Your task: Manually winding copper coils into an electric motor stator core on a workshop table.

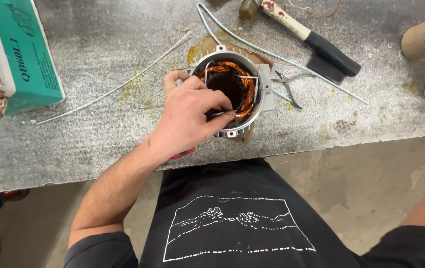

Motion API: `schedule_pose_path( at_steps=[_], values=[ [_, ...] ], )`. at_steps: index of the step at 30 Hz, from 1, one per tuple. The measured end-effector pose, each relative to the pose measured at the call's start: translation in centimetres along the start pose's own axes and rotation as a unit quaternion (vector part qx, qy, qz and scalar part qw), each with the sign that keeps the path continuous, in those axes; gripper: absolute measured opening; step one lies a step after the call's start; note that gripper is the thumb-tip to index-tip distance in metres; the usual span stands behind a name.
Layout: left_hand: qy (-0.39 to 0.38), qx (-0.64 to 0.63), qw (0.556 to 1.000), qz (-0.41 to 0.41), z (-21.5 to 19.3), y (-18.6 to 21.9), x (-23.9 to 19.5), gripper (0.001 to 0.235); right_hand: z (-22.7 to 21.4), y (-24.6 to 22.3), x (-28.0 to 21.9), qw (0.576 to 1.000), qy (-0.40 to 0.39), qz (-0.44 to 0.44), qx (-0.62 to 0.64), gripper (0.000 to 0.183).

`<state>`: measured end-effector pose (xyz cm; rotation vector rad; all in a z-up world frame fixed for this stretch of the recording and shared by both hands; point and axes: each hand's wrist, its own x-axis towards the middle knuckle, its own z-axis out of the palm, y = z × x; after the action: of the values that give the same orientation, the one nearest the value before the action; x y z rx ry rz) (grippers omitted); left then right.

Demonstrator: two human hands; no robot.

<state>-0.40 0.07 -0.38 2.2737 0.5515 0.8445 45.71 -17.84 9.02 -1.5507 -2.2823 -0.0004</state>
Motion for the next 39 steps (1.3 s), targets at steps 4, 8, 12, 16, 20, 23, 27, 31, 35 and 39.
schedule_pose_path(
  at_steps=[4,8,12,16,20,23,27,31,35,39],
  values=[
    [-0.035,-0.005,0.999,0.005,-0.9,-0.1,0.3,0.016,2.6,-4.1,-2.6,0.995,0.038,0.077,0.045,0.011],
    [-0.064,-0.041,0.996,0.043,-2.1,-0.9,-0.1,0.030,5.9,-11.3,-0.6,0.977,0.194,0.085,0.038,0.008],
    [-0.080,-0.070,0.993,0.045,-4.8,-0.6,-0.5,0.037,16.2,-7.9,-8.6,0.747,0.557,0.186,0.312,0.020],
    [-0.009,-0.044,0.998,-0.034,-7.9,0.0,-3.2,0.036,20.8,-11.9,-7.1,0.737,0.490,0.350,0.307,0.017],
    [0.065,0.036,0.990,-0.124,-10.0,-1.5,-9.0,0.026,23.3,-14.6,-5.6,0.866,0.297,0.306,0.260,0.018],
    [0.105,0.154,0.961,-0.207,-10.9,-1.9,-14.1,0.022,25.9,-14.9,-5.4,0.934,0.211,0.233,0.172,0.013],
    [0.142,0.207,0.912,-0.325,-11.5,-3.8,-21.0,0.022,27.7,-18.3,-2.1,0.985,0.107,0.093,0.101,0.010],
    [0.166,0.295,0.869,-0.361,-11.1,-7.8,-24.9,0.027,27.5,-22.0,2.7,0.967,0.044,0.064,0.245,0.007],
    [0.202,0.361,0.877,-0.245,-10.7,-14.3,-25.6,0.031,26.6,-23.6,5.3,0.957,0.011,0.019,0.288,0.008],
    [0.167,0.376,0.881,-0.234,-10.5,-17.7,-23.4,0.012,26.9,-24.7,6.9,0.955,-0.037,-0.005,0.294,0.009]
  ],
)
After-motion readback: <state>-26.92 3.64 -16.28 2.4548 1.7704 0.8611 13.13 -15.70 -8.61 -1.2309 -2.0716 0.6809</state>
